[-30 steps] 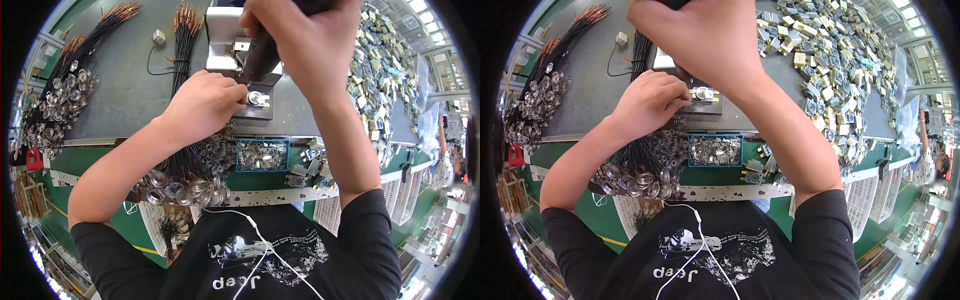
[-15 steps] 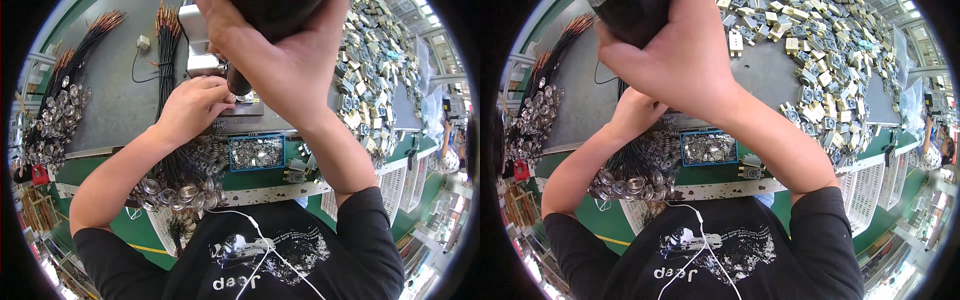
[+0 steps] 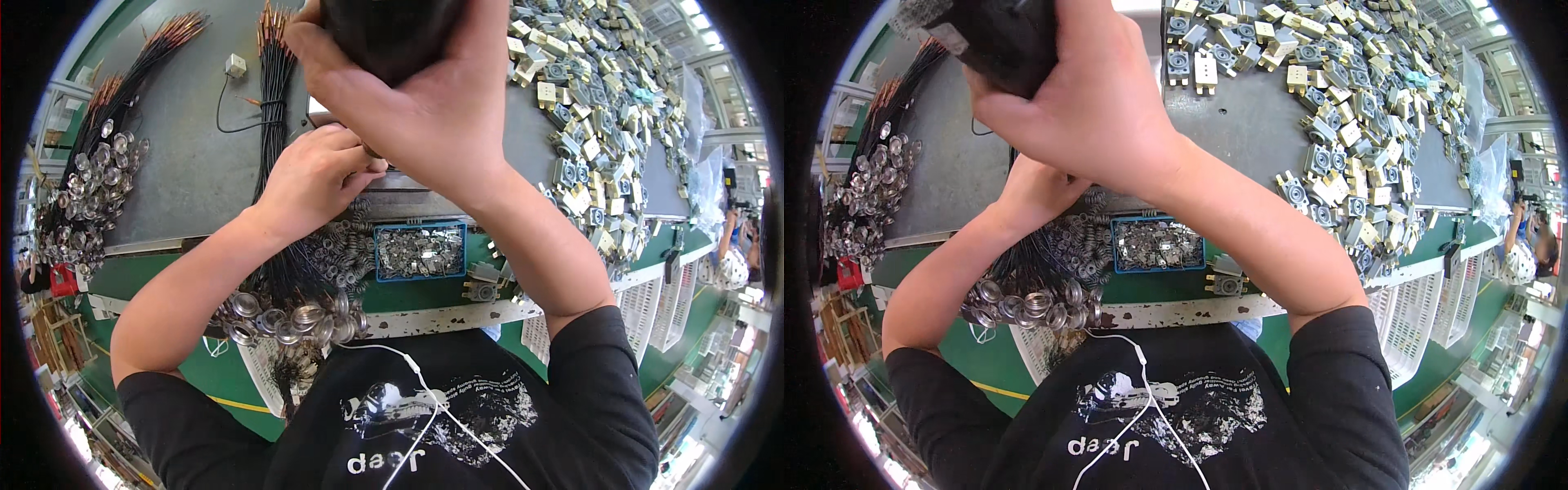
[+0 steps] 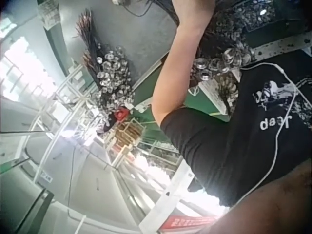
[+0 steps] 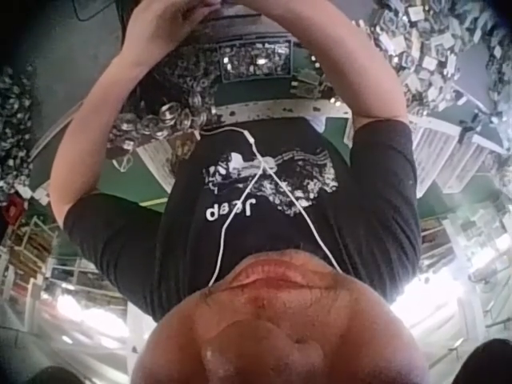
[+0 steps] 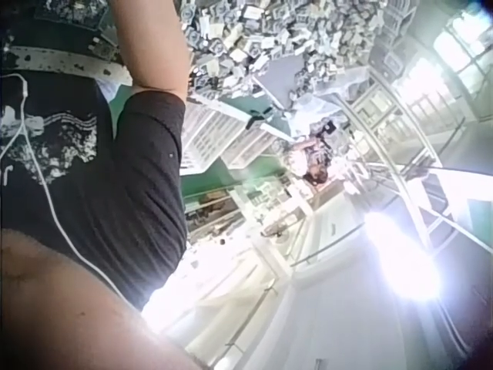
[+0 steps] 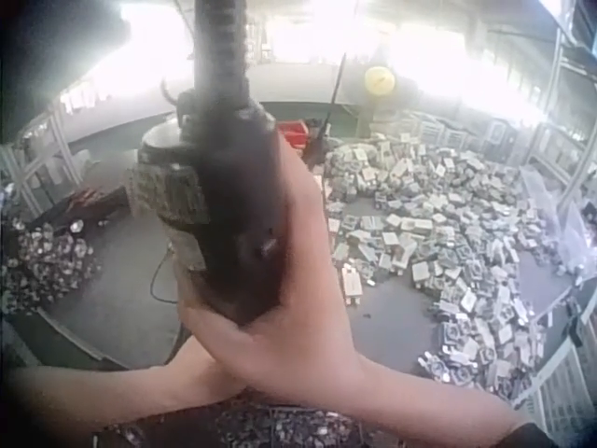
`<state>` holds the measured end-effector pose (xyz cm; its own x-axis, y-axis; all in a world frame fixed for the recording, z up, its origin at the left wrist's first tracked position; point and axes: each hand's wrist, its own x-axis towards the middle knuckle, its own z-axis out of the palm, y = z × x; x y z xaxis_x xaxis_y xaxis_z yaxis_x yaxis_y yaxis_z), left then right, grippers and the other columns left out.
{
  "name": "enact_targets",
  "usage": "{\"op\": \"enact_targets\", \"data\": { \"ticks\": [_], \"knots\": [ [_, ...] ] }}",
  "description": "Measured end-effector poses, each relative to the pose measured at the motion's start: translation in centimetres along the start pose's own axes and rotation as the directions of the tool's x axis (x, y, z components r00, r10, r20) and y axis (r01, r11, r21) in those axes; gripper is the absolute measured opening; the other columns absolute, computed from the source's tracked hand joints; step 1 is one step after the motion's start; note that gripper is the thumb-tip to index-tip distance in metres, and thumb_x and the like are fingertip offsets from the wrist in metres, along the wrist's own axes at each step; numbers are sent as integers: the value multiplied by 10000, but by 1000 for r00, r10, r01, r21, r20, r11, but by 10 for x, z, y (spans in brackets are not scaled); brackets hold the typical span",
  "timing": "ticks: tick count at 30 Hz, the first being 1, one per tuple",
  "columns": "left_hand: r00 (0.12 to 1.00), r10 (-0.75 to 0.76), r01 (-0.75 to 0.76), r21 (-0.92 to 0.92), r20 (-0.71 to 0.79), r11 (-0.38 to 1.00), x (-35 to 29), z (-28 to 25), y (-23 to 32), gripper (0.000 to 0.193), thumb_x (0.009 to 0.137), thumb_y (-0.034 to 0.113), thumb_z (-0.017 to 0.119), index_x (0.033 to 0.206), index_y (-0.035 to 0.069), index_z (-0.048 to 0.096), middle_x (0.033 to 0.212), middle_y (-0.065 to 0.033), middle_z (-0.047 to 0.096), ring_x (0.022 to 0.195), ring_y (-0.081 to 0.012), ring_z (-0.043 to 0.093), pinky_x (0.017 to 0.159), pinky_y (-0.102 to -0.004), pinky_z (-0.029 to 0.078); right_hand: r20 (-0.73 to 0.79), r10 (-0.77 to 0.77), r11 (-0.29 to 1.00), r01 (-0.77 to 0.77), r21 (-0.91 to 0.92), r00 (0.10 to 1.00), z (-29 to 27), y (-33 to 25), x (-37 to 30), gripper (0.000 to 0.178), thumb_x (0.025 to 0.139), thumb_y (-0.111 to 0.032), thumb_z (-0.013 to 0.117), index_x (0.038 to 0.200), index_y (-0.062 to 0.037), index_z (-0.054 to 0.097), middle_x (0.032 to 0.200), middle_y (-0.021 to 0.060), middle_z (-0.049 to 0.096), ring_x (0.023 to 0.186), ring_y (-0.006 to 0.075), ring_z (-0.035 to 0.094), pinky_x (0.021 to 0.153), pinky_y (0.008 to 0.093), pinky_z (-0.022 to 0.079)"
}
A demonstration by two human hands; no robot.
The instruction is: Assembling and processing large bundles of electrical wire harnesses at a factory workstation.
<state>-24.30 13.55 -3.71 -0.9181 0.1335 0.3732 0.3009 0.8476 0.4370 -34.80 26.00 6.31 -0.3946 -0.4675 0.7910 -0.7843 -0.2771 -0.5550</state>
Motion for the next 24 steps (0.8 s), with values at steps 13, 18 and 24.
{"op": "enact_targets", "data": {
  "ticks": [13, 18, 24],
  "knots": [
    [998, -48, 51, -83, 38, 995, -1, 3, -2, 130, 793, 102, 719, 878, 67, 626, 875, -63, 645, 873, -289, 624, 768, -429, 512, 49, 72, 936, -84, 341, 996, 9, 15, 2, 834, 816, 19, 723, 1498, -12, 244, 1302, 144, 491, 1181, 216, 545, 979, 354, 466],
    [939, -300, 304, 6, 165, 953, 9, -5, 13, 218, 856, 208, 714, 897, 34, 590, 892, -105, 659, 914, -327, 649, 787, -449, 524, 80, 221, 821, -230, 523, 972, 13, 5, -8, 785, 815, 59, 711, 1464, -3, 274, 1225, 151, 529, 1040, 198, 610, 843, 327, 530],
    [902, -248, 236, 78, 354, 969, 17, -6, -1, 292, 873, 280, 702, 1020, 43, 617, 946, -131, 678, 955, -350, 654, 804, -457, 536, 21, 278, 814, -247, 525, 960, 21, 4, -19, 729, 809, 101, 698, 1417, 10, 306, 1095, 151, 585, 879, 188, 654, 696, 301, 561]
  ]
}}
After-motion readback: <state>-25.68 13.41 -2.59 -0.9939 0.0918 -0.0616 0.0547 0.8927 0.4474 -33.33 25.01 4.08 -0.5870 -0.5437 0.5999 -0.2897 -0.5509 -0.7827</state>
